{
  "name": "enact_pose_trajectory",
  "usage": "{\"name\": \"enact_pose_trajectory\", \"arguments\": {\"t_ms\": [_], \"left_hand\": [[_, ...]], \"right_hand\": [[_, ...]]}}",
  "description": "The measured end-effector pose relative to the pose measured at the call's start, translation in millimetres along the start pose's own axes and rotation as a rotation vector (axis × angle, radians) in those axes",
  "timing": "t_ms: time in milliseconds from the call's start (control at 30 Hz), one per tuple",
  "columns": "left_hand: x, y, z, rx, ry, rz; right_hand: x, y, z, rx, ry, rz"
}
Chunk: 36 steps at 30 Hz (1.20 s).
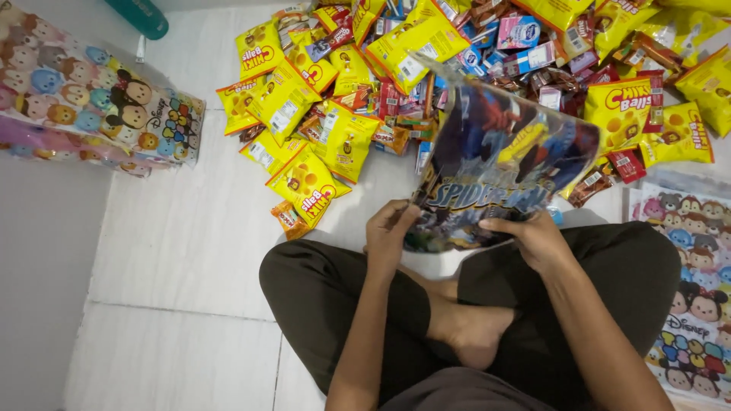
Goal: Packing small snack packets into a larger plastic bag while sitting on the floor.
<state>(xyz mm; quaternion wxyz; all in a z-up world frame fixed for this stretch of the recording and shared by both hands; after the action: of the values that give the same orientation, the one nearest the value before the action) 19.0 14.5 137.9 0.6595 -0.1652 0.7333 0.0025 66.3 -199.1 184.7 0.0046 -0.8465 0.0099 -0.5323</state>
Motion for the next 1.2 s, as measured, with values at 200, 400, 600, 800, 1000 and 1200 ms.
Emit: {"name": "enact_pose_trajectory", "arguments": {"t_ms": [200,400,600,800,1000,1200], "left_hand": [[24.4,4.8,4.8,0.038,-0.058,0.058],[77.9,22.0,17.2,0.078,-0.03,0.075],[98.2,29.5,21.5,0.134,-0.077,0.261],[99.6,18.2,19.2,0.192,-0.065,0.401],[97.9,16.1,18.4,0.156,-0.139,0.264],[117.6,28.5,23.7,0.072,-0.287,0.339]], "right_hand": [[-58.5,12.1,35.6,-0.044,0.158,-0.106],[-70.0,5.8,37.3,-0.027,0.211,-0.099],[-91.4,17.8,55.6,-0.028,0.203,-0.081],[-98.5,24.1,60.2,0.03,0.261,-0.032],[-99.1,40.9,71.4,0.019,0.327,-0.003],[-172.3,109.3,131.3,0.029,0.436,-0.136]]}}
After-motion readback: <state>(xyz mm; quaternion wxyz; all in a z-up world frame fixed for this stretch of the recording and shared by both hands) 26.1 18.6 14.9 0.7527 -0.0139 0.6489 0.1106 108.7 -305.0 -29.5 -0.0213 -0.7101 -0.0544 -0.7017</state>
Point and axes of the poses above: each hand's wrist, its own z-axis towards the middle knuckle, its own y-axis out of the back of the hand, x = y × z, the point moved 2 cm from there along z, towards the middle knuckle, and after that the axes turned 1 degree about -x, right-handed, at the moved point
